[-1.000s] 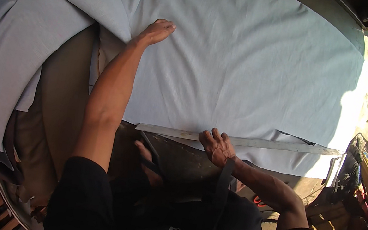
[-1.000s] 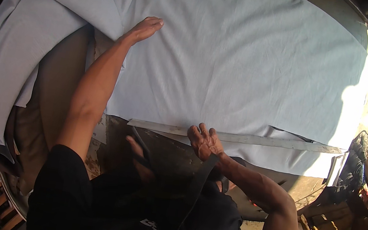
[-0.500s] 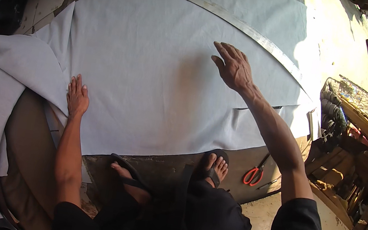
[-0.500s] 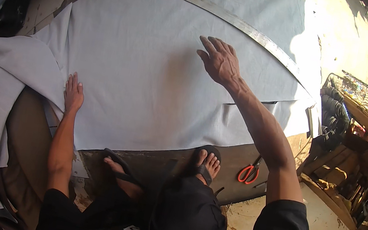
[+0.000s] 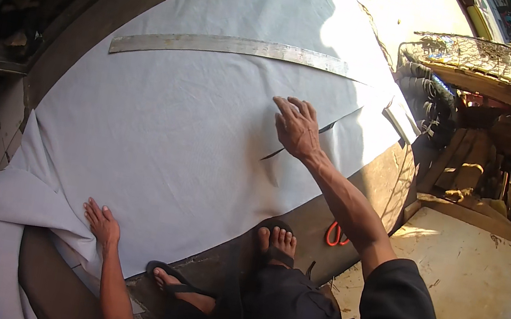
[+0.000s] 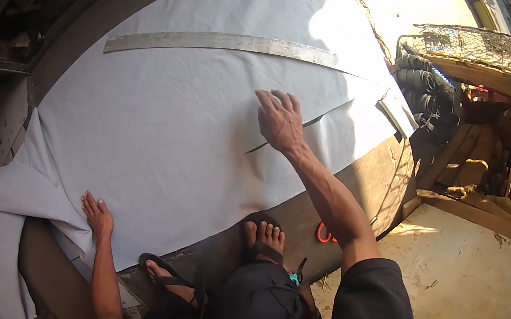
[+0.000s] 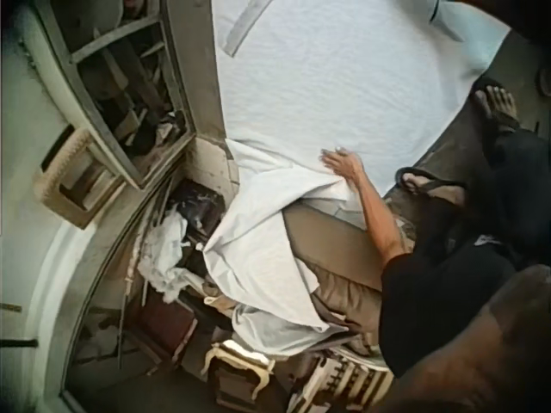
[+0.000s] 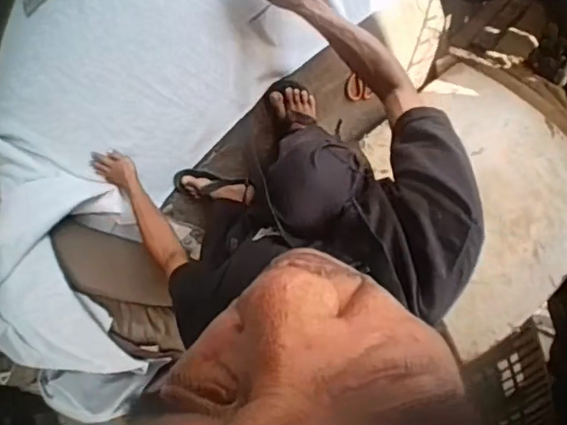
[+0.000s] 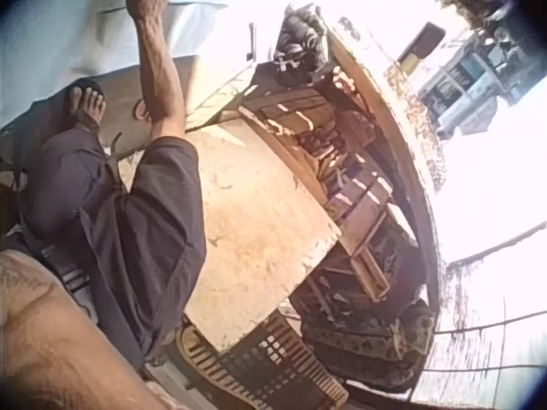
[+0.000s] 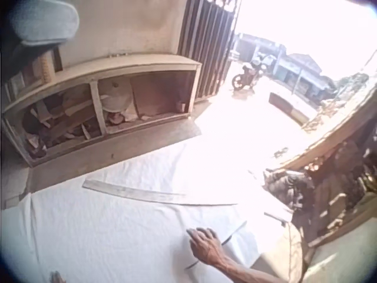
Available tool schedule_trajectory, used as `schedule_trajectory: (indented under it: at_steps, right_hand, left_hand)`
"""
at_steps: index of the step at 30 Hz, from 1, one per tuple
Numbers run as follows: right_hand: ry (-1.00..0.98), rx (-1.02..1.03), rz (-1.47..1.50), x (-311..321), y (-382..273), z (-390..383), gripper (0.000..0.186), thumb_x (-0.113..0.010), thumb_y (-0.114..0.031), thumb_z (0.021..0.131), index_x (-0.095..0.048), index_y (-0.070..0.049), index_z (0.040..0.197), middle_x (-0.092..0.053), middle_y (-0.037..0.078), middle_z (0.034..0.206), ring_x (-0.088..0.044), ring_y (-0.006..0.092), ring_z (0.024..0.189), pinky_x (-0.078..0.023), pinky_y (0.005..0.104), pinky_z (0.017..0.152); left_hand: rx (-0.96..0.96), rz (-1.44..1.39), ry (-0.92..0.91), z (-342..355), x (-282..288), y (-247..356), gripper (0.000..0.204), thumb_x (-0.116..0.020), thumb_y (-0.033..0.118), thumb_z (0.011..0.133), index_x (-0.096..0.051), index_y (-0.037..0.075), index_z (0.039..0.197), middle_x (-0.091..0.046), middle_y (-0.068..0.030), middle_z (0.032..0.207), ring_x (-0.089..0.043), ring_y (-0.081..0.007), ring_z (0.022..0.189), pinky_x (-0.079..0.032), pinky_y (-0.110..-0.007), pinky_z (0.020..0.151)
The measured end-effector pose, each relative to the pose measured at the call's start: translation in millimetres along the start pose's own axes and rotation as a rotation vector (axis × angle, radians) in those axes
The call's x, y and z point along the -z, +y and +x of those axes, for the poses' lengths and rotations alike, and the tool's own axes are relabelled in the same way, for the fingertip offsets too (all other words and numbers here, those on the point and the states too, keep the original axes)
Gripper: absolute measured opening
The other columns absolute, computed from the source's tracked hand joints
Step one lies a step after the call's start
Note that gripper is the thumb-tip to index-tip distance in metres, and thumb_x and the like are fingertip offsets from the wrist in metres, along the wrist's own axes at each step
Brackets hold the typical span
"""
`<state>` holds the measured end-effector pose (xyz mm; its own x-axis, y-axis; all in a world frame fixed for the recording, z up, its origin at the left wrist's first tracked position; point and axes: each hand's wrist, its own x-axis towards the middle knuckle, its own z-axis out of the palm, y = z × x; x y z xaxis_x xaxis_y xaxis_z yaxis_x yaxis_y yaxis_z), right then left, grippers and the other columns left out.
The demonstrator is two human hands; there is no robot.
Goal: The person uses a straightedge and a pencil to mark lines on a piece of white fabric, and then uses scissors to cut a rectangular section out of the fabric.
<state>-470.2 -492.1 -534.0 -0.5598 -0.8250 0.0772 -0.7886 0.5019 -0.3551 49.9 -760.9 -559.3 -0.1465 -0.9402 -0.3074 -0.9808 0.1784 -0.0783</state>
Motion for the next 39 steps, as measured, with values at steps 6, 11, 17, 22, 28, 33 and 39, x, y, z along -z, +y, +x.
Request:
schedule_trajectory:
  at_steps: [6, 11, 17, 22, 28, 33, 39]
  right_hand:
    - [0.149, -0.777, -0.62, 76, 235, -71, 0.088, -0.065, -0.028, 0.085, -0.018, -0.026, 0.159, -0.031, 0.02, 0.159, -0.028, 0.038, 0.147, -0.026, 0.0601, 0.113]
    - [-0.229, -0.897, -0.323, 162, 386, -123, 0.054, -0.067, -0.03, 0.086, -0.056, -0.022, 0.138, -0.066, 0.014, 0.128, -0.061, 0.0405, 0.12, -0.05, 0.0524, 0.096]
    - [0.204, -0.976, -0.521, 237, 385, -72, 0.037, -0.054, -0.03, 0.089, -0.059, -0.007, 0.118, -0.067, 0.022, 0.114, -0.064, 0.0436, 0.109, -0.052, 0.0532, 0.09]
    - [0.344, -0.998, -0.434, 317, 359, -50, 0.041, -0.064, -0.035, 0.087, -0.058, -0.014, 0.122, -0.07, 0.021, 0.11, -0.067, 0.0405, 0.106, -0.053, 0.0498, 0.088]
    - [0.352, -0.844, -0.412, 358, 342, -25, 0.043, -0.068, -0.04, 0.089, -0.056, -0.012, 0.119, -0.071, 0.018, 0.105, -0.069, 0.0374, 0.104, -0.051, 0.0488, 0.086]
    - [0.367, -0.863, -0.393, 367, 338, -19, 0.058, -0.063, -0.059, 0.091, -0.056, -0.012, 0.124, -0.07, 0.015, 0.102, -0.068, 0.0351, 0.099, -0.051, 0.0454, 0.085]
    - [0.331, -0.838, -0.291, 354, 354, -41, 0.057, -0.068, -0.058, 0.087, -0.061, -0.01, 0.117, -0.072, 0.013, 0.103, -0.069, 0.0323, 0.098, -0.052, 0.0429, 0.087]
  left_hand:
    - [-0.298, -0.078, 0.252, 15, -10, -28, 0.054, -0.045, 0.017, 0.102, -0.033, -0.008, 0.148, -0.026, -0.029, 0.158, -0.025, -0.0441, 0.148, -0.024, -0.05, 0.122]
    - [-0.453, -0.189, 0.011, -3, 17, 88, 0.051, -0.051, 0.014, 0.099, -0.04, -0.006, 0.144, -0.027, -0.0293, 0.158, -0.028, -0.044, 0.146, -0.027, -0.047, 0.12]
    - [-0.586, -0.182, -0.022, -13, 74, 119, 0.044, -0.054, 0.01, 0.096, -0.05, -0.004, 0.137, -0.032, -0.027, 0.156, -0.035, -0.0432, 0.143, -0.035, -0.046, 0.116]
    - [-0.841, -0.337, -0.03, -74, 80, 205, 0.032, -0.054, 0.004, 0.093, -0.06, -0.005, 0.124, -0.063, -0.0202, 0.121, -0.057, -0.0375, 0.113, -0.046, -0.045, 0.098]
    - [-1.522, -0.302, -0.184, -210, 17, 369, 0.048, -0.059, 0.019, 0.092, -0.055, 0.008, 0.139, -0.05, -0.0141, 0.146, -0.051, -0.0339, 0.122, -0.045, -0.046, 0.097]
    - [-1.541, -0.03, -0.215, -243, -7, 427, 0.057, -0.058, 0.026, 0.095, -0.044, 0.011, 0.148, -0.035, -0.0094, 0.159, -0.043, -0.0339, 0.131, -0.041, -0.049, 0.099]
    - [-1.516, 0.098, -0.29, -246, 1, 435, 0.065, -0.06, 0.029, 0.093, -0.038, 0.01, 0.151, -0.03, -0.0071, 0.162, -0.041, -0.0349, 0.134, -0.04, -0.053, 0.1]
